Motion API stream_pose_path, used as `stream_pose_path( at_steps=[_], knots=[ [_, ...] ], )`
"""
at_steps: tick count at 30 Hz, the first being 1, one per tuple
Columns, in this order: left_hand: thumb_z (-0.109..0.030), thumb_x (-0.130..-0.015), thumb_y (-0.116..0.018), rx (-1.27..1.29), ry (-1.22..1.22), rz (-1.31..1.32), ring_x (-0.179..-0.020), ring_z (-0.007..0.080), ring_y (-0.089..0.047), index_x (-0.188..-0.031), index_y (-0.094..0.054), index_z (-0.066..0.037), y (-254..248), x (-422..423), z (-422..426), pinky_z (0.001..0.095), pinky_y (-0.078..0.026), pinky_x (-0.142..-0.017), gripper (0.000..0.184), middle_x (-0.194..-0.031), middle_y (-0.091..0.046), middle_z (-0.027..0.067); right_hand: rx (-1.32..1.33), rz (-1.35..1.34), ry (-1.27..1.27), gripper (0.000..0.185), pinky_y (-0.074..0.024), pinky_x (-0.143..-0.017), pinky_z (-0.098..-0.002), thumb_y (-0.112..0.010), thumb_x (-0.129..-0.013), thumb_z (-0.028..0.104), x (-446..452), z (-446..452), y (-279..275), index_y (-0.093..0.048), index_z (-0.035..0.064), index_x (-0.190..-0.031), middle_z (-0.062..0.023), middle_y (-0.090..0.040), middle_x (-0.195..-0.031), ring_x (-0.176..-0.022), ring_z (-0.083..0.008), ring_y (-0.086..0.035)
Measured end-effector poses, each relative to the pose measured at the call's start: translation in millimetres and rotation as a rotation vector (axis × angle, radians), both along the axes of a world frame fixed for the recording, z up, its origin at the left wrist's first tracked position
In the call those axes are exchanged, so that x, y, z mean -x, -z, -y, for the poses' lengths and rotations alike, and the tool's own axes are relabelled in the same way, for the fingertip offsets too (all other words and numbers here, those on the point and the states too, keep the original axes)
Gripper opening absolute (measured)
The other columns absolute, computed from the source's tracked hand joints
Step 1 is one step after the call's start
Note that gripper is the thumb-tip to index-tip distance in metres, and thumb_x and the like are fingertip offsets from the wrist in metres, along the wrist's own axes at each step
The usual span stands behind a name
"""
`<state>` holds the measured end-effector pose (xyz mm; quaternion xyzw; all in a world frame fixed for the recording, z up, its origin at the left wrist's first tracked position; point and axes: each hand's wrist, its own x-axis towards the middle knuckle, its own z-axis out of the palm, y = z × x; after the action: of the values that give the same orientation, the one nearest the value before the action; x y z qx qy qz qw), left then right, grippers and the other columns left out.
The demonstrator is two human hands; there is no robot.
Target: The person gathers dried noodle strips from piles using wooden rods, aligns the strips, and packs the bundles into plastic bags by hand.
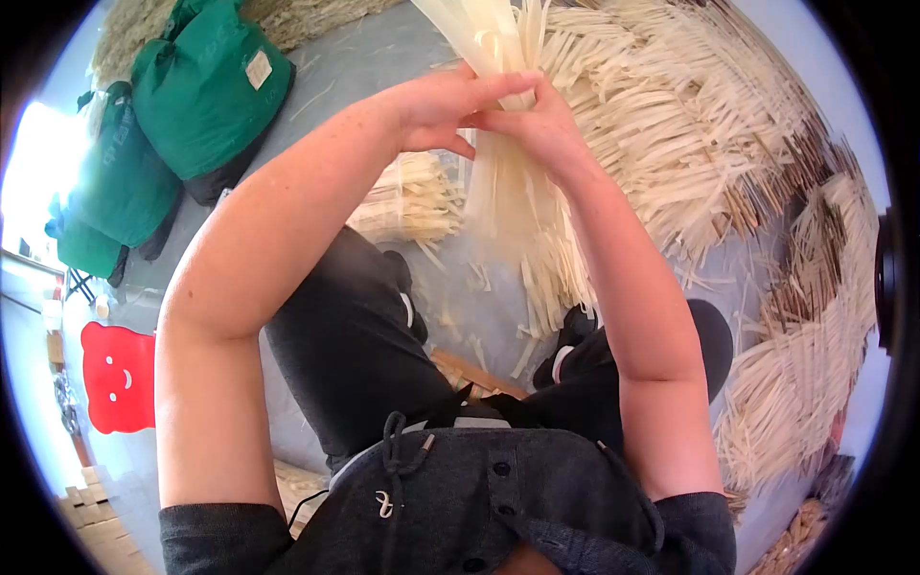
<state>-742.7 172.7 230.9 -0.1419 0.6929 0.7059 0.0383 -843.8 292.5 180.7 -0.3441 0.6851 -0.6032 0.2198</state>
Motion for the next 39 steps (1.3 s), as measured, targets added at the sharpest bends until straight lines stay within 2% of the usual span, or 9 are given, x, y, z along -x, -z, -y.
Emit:
stream_pose_path(
  at_steps=[9, 14, 17, 22, 24, 26, 27, 29, 39],
  knots=[
    [-0.045, -0.087, -0.068, 0.263, 0.299, 0.314, -0.111, 0.0208, -0.059, -0.129, -0.055, -0.002, 50, 17, 113, 0.0332, -0.054, -0.089, 0.062, -0.127, -0.056, 0.0117, 0.013, 0.195, -0.046, 0.083, -0.0483, -0.092, -0.0362, -0.081, -0.063, 0.02, 43, 62, 86, -0.042, 0.0012, -0.133, -0.0162, -0.059, -0.121, -0.109, -0.0242, -0.059],
    [-0.043, -0.089, -0.065, 0.243, -0.105, 0.429, -0.102, 0.0214, -0.061, -0.116, -0.061, 0.0, 205, 28, 200, 0.0335, -0.056, -0.078, 0.051, -0.115, -0.061, 0.0147, -0.185, 0.211, -0.047, 0.085, -0.0451, -0.095, -0.0348, -0.08, -0.066, 0.015, 68, 79, 133, -0.038, 0.0033, -0.14, -0.0112, -0.056, -0.125, -0.112, -0.0224, -0.056],
    [-0.044, -0.09, -0.063, 0.668, -0.14, 0.627, -0.095, 0.0211, -0.061, -0.104, -0.062, -0.001, 288, 21, 225, 0.0343, -0.053, -0.073, 0.045, -0.106, -0.063, 0.0156, -0.276, 0.165, -0.121, 0.088, -0.042, -0.099, -0.0352, -0.08, -0.066, 0.016, 75, 99, 149, -0.036, 0.0039, -0.141, -0.0109, -0.054, -0.128, -0.116, -0.0219, -0.053],
    [-0.04, -0.09, -0.062, 0.749, -0.134, 0.529, -0.086, 0.0193, -0.062, -0.102, -0.06, -0.001, 392, -15, 246, 0.0319, -0.051, -0.074, 0.042, -0.096, -0.065, 0.0122, -0.404, 0.058, -0.217, 0.089, -0.043, -0.099, -0.0358, -0.08, -0.065, 0.018, 76, 150, 182, -0.036, 0.007, -0.142, -0.0119, -0.056, -0.127, -0.115, -0.023, -0.055],
    [-0.036, -0.091, -0.062, 0.785, -0.091, 0.451, -0.083, 0.0172, -0.063, -0.104, -0.06, 0.0, 415, -30, 253, 0.0306, -0.051, -0.073, 0.038, -0.096, -0.066, 0.0095, -0.512, -0.105, -0.263, 0.093, -0.0497, -0.09, -0.0379, -0.078, -0.059, 0.027, 69, 170, 197, -0.036, 0.0073, -0.14, -0.0204, -0.064, -0.111, -0.105, -0.0342, -0.062],
    [-0.029, -0.093, -0.054, -0.077, -0.484, 0.309, -0.091, 0.0192, -0.061, -0.101, -0.06, -0.002, 410, -41, 252, 0.0315, -0.049, -0.08, 0.028, -0.098, -0.065, 0.0077, -0.567, -0.168, -0.334, 0.094, -0.0506, -0.087, -0.0398, -0.076, -0.059, 0.027, 62, 186, 218, -0.034, 0.0101, -0.142, -0.0211, -0.065, -0.109, -0.102, -0.0362, -0.063],
    [-0.029, -0.093, -0.054, -0.079, -0.493, 0.314, -0.091, 0.0192, -0.061, -0.101, -0.06, -0.002, 404, -48, 252, 0.0315, -0.049, -0.08, 0.028, -0.098, -0.065, 0.0077, -0.614, -0.241, -0.393, 0.096, -0.0515, -0.084, -0.0417, -0.075, -0.06, 0.027, 59, 193, 228, -0.031, 0.0129, -0.144, -0.0217, -0.065, -0.107, -0.099, -0.0382, -0.063],
    [-0.02, -0.092, -0.052, -0.691, -0.83, 0.185, -0.091, 0.017, -0.061, -0.097, -0.062, -0.006, 394, -59, 252, 0.0311, -0.05, -0.078, 0.018, -0.098, -0.065, 0.0045, -0.679, -0.333, -0.456, 0.096, -0.0514, -0.084, -0.0421, -0.073, -0.06, 0.026, 53, 201, 245, -0.03, 0.015, -0.146, -0.0217, -0.066, -0.105, -0.096, -0.0384, -0.064],
    [-0.017, -0.089, -0.062, -0.885, -0.86, 0.039, -0.068, 0.0151, -0.057, -0.087, -0.062, -0.009, 402, -70, 263, 0.0284, -0.049, -0.07, 0.008, -0.075, -0.062, 0.0012, -1.089, -0.724, -0.701, 0.094, -0.0504, -0.087, -0.042, -0.068, -0.069, 0.02, 46, 188, 277, -0.022, 0.0234, -0.151, -0.0186, -0.064, -0.107, -0.1, -0.0331, -0.064]
  ],
)
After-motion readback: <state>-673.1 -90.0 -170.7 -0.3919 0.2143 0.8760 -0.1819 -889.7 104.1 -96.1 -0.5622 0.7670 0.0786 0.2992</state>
